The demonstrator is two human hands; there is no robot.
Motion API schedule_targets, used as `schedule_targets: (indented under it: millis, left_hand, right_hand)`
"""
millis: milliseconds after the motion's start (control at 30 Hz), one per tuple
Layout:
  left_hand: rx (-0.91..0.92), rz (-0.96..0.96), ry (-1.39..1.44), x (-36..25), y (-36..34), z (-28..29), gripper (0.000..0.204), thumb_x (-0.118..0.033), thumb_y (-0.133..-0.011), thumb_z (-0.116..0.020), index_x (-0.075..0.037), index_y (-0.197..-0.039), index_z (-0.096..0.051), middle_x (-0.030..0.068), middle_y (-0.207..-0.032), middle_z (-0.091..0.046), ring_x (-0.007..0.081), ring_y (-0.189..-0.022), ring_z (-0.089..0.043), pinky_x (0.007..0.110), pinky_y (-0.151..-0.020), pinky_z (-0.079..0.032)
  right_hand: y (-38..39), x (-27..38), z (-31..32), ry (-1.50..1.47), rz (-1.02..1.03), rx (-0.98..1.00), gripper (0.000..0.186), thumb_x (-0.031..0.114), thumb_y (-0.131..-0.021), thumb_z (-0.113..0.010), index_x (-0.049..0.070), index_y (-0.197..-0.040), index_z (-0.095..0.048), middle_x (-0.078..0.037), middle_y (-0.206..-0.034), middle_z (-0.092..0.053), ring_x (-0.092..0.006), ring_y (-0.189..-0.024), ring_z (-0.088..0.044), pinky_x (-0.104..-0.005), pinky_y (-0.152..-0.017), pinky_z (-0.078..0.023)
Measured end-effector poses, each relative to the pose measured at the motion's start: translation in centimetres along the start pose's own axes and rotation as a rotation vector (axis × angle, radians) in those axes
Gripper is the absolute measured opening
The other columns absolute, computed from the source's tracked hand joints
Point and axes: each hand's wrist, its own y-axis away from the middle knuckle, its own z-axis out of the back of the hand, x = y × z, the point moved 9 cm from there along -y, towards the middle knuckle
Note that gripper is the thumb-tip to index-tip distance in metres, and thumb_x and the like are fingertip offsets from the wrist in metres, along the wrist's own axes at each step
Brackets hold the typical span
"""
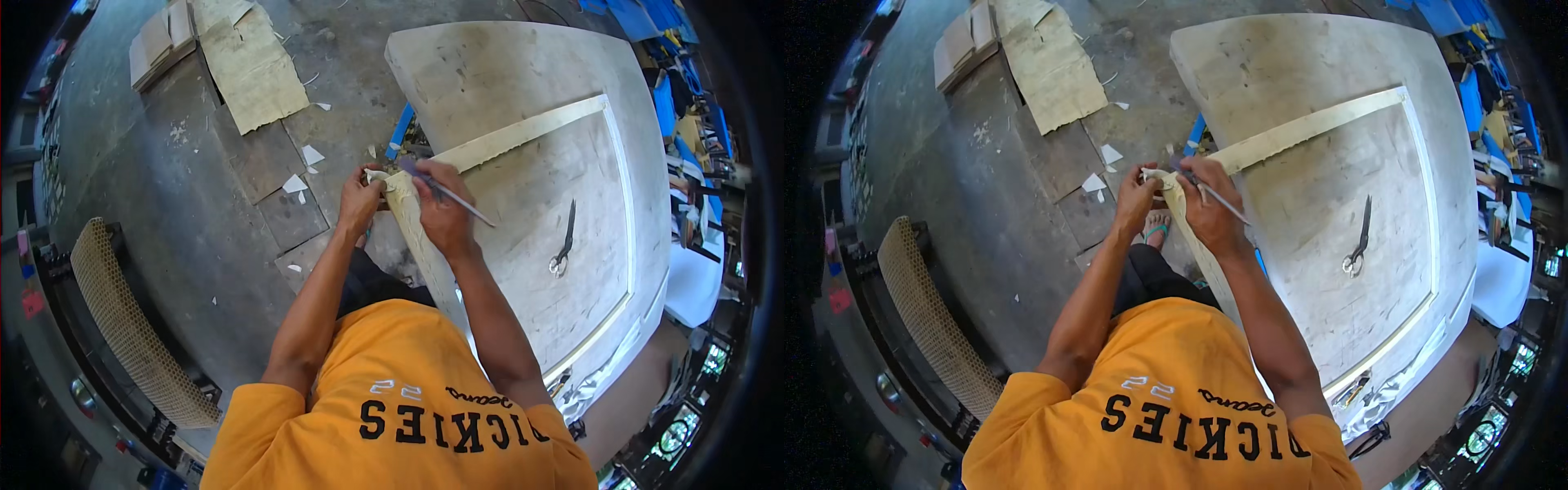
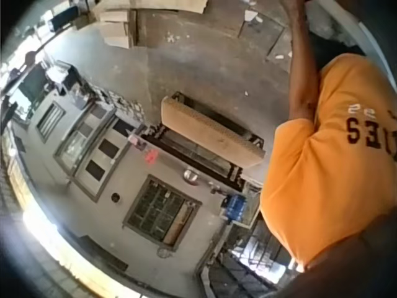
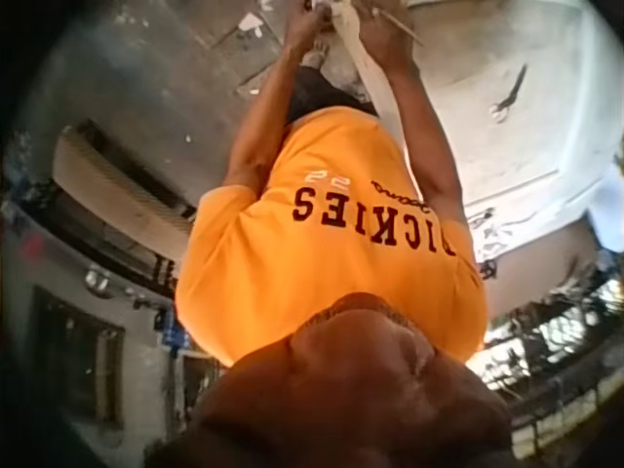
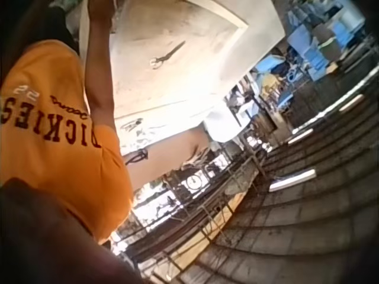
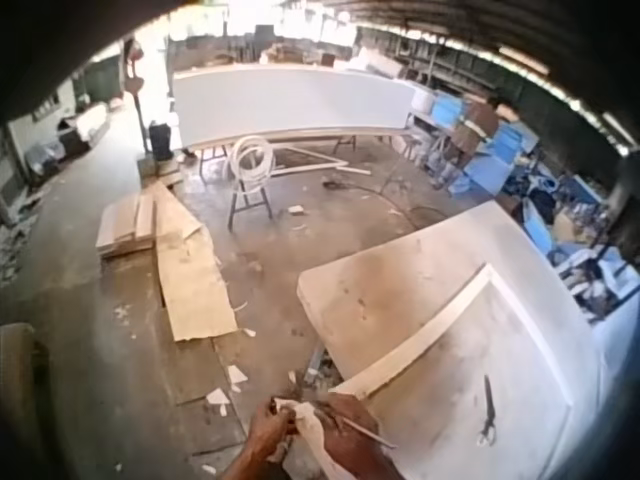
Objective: Applying foam and fabric to a wooden furniture frame using a staple gun and scissors.
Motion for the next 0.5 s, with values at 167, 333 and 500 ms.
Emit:
schedule_targets:
  millis: [167, 333, 500]
  left_hand:
    - [0.017, -0.035, -0.052, -1.6, -1.3, -0.7, 0.039, -0.009, -0.089, -0.059, 0.001, -0.126, -0.058, 0.0180, -0.103, -0.066, 0.0267, -0.077, -0.065, 0.035, -0.063, -0.060]
    - [-0.019, -0.065, -0.326, 1.1, -2.2, 0.6, 0.041, -0.024, -0.090, -0.070, -0.001, -0.123, -0.062, 0.0162, -0.101, -0.067, 0.0259, -0.077, -0.067, 0.034, -0.062, -0.060]
    - [0.050, 0.009, -0.277, 0.5, -2.6, 0.9, 0.040, -0.030, -0.094, -0.072, -0.007, -0.126, -0.062, 0.0141, -0.105, -0.065, 0.0229, -0.082, -0.066, 0.034, -0.063, -0.059]
  right_hand:
    - [2.3, -5.3, -0.6, 0.138, -0.231, 0.130, 0.018, 0.004, -0.093, -0.065, 0.003, -0.110, -0.070, -0.012, -0.100, -0.072, -0.0221, -0.083, -0.066, -0.0309, -0.077, -0.053]
    - [9.1, -6.9, 7.6, -0.079, -0.748, -0.049, 0.015, 0.004, -0.090, -0.067, 0.001, -0.104, -0.070, -0.004, -0.090, -0.070, -0.0144, -0.073, -0.059, -0.0276, -0.070, -0.050]
    - [21.7, -6.0, 16.5, 0.059, -0.979, -0.288, 0.017, 0.015, -0.094, -0.063, 0.002, -0.104, -0.066, -0.009, -0.082, -0.069, -0.0202, -0.066, -0.059, -0.0323, -0.064, -0.049]
